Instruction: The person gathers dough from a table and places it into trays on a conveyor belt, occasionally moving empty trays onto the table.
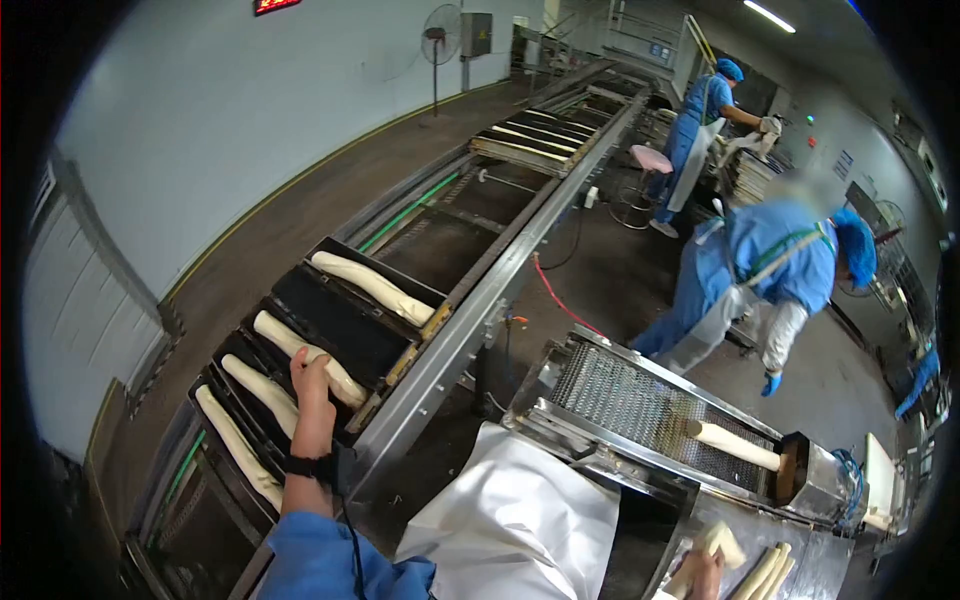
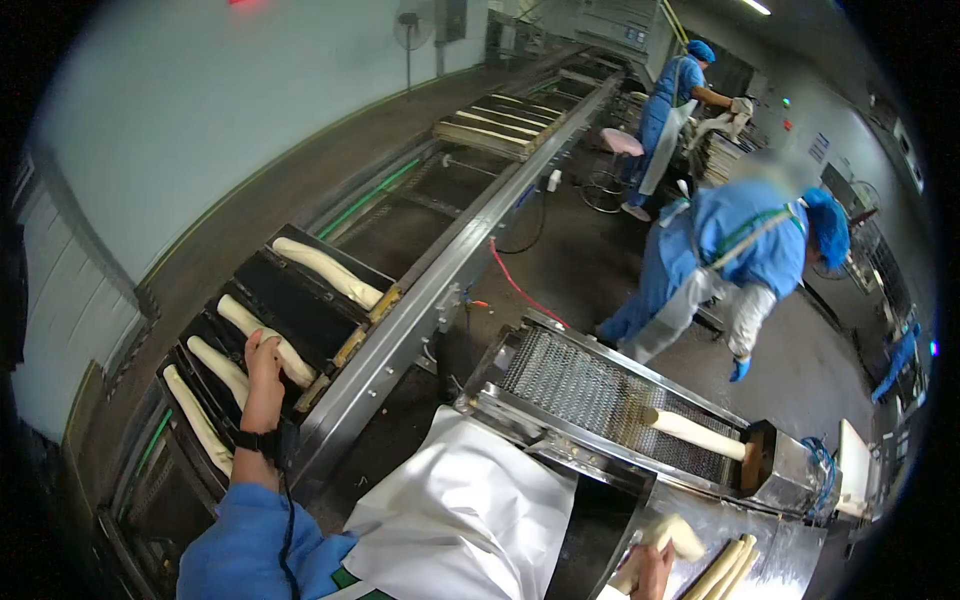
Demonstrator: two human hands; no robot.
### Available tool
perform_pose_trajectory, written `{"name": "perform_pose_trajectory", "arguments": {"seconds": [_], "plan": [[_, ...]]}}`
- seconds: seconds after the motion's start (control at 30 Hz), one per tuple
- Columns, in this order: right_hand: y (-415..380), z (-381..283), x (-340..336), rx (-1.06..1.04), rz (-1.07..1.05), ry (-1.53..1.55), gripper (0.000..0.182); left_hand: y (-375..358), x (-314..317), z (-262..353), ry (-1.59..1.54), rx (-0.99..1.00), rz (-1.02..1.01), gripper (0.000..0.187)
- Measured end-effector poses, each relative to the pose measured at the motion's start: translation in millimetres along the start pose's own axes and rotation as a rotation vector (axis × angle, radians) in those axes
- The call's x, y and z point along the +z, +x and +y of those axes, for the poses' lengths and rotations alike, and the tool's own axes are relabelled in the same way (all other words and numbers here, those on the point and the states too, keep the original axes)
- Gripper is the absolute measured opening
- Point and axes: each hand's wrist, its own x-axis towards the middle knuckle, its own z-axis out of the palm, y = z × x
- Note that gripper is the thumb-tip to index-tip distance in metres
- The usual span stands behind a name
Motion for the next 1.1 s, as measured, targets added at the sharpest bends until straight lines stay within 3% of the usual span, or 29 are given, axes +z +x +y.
{"name": "perform_pose_trajectory", "arguments": {"seconds": [0.07,0.13,0.17,0.23,0.3,0.37,0.5,0.57,0.63,0.77,0.83,0.87,0.9,0.97,1.03,1.1], "plan": [[-7.6,-48.9,57.1,-0.048,-0.282,0.051,0.069,-29.5,-7.4,16.0,-0.001,-0.015,-0.001,0.062],[-24.7,-94.9,125.0,-0.047,-0.539,0.130,0.069,-33.4,-17.8,9.8,0.155,0.296,-0.020,0.066],[-34.3,-111.0,155.9,-0.036,-0.647,0.188,0.070,-41.1,-18.9,13.5,0.155,0.298,-0.007,0.066],[-26.8,-118.1,187.4,0.258,-1.032,0.210,0.072,-66.3,-14.8,30.0,-0.075,0.214,-0.161,0.069],[-63.3,-154.0,271.8,0.225,-1.118,0.084,0.071,-81.1,-11.3,43.1,-0.075,0.145,-0.209,0.070],[-70.9,-154.3,319.6,0.225,-1.329,0.162,0.073,-80.5,-12.6,41.9,-0.251,0.010,-0.257,0.074],[-46.1,-140.9,336.9,0.105,-1.537,0.053,0.073,-74.6,-25.7,43.0,-0.293,-0.052,-0.235,0.082],[-5.6,-132.2,330.0,-0.072,-1.484,0.060,0.074,-57.2,-32.9,33.8,-0.267,-0.047,-0.315,0.088],[39.8,-124.5,316.7,-0.377,-1.093,-0.242,0.068,-55.0,-34.1,31.8,-0.152,-0.121,-0.161,0.089],[206.9,-69.1,264.1,-0.884,-0.275,-0.986,0.068,-26.7,-47.2,7.1,-0.146,-0.084,-0.174,0.084],[248.3,-54.2,248.7,-0.726,-0.054,-1.303,0.060,-25.4,-47.3,4.7,-0.142,-0.017,-0.120,0.081],[261.1,-43.9,243.9,-0.760,0.014,-1.444,0.053,-0.6,-64.6,-16.3,-0.172,0.023,-0.151,0.078],[263.0,-34.1,240.7,-0.783,0.070,-1.586,0.047,-45.9,-47.6,17.6,-0.152,-0.021,-0.101,0.075],[241.3,-39.0,253.3,-0.790,0.117,-1.711,0.041,-82.0,-43.7,36.3,0.071,-0.109,0.004,0.072],[220.7,-45.7,268.0,-0.782,0.081,-1.721,0.033,-60.4,-73.9,0.4,-0.133,-0.109,-0.050,0.063],[201.8,-52.7,277.8,-0.723,0.055,-1.648,0.026,-73.7,-91.4,2.3,0.051,-0.057,-0.062,0.085]]}}
